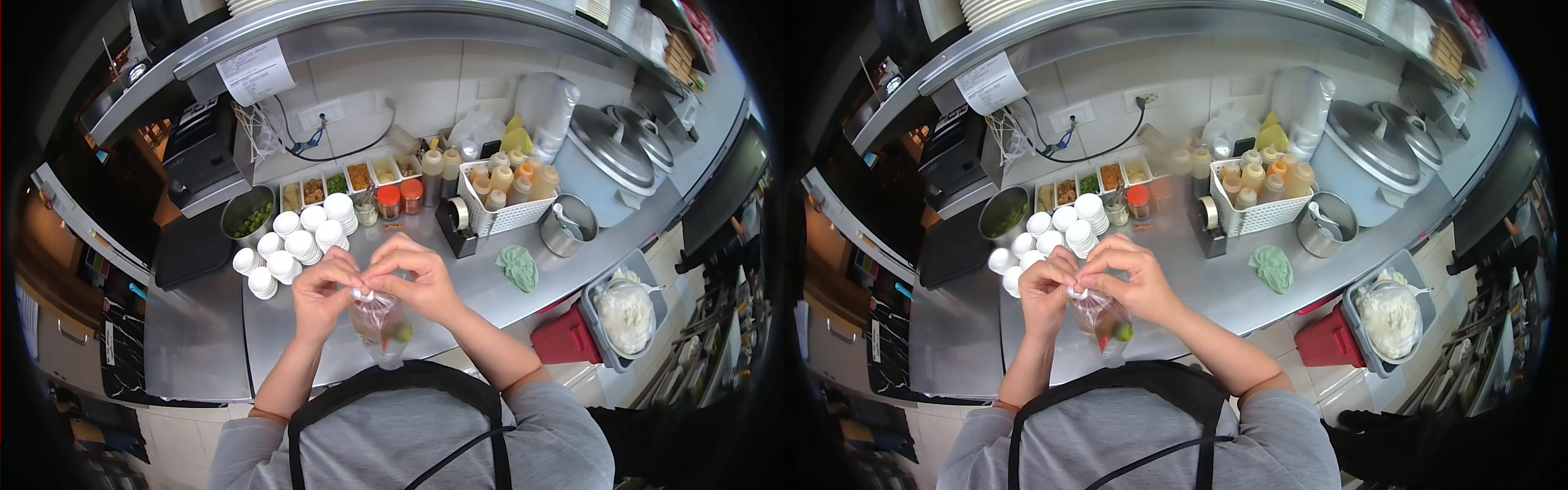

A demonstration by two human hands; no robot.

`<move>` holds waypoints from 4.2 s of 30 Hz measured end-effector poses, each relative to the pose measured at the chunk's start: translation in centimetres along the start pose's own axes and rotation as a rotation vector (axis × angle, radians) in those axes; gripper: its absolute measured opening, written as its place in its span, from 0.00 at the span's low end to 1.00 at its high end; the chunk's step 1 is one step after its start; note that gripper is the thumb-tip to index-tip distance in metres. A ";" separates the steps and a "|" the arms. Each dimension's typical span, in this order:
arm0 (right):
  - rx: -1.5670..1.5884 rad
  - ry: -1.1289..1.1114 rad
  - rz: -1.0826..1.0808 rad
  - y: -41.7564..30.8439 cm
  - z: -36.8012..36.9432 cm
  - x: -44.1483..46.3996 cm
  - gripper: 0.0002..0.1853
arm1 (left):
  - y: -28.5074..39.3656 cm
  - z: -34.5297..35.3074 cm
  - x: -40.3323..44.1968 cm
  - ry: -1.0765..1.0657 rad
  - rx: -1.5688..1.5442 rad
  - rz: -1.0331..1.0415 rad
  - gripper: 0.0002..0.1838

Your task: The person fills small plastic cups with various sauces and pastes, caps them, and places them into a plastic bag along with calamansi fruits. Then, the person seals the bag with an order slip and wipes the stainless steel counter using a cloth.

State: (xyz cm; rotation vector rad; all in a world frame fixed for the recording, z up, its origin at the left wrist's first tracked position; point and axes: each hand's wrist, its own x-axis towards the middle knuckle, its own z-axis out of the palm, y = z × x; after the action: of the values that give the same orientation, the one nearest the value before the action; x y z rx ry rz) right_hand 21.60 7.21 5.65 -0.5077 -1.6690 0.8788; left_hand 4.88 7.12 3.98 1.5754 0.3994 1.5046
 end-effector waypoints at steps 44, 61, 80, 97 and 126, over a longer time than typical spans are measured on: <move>-0.131 0.368 -0.241 4.6 2.5 19.5 0.07 | -15.1 -15.4 -11.9 0.244 1.047 -0.266 0.15; -0.319 -0.079 0.162 10.9 -0.4 0.6 0.04 | -6.4 -6.1 0.7 0.372 -0.092 -0.454 0.18; 0.387 0.796 0.926 24.9 -18.4 -10.6 0.12 | -8.1 -4.3 -5.1 0.420 -0.139 -0.751 0.14; 0.310 0.394 0.994 19.3 -6.0 -9.0 0.08 | -11.1 -4.3 -8.3 0.593 -0.265 -0.839 0.13; 0.051 -0.058 0.430 24.4 11.0 -2.5 0.06 | -14.8 -17.4 -7.9 0.411 0.255 -0.615 0.09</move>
State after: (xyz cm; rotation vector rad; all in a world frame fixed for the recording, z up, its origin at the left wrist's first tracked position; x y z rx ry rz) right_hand 9.08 17.58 -15.71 -0.8315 -1.6103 1.2535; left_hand -7.75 15.80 -14.68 1.1541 1.2298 1.3039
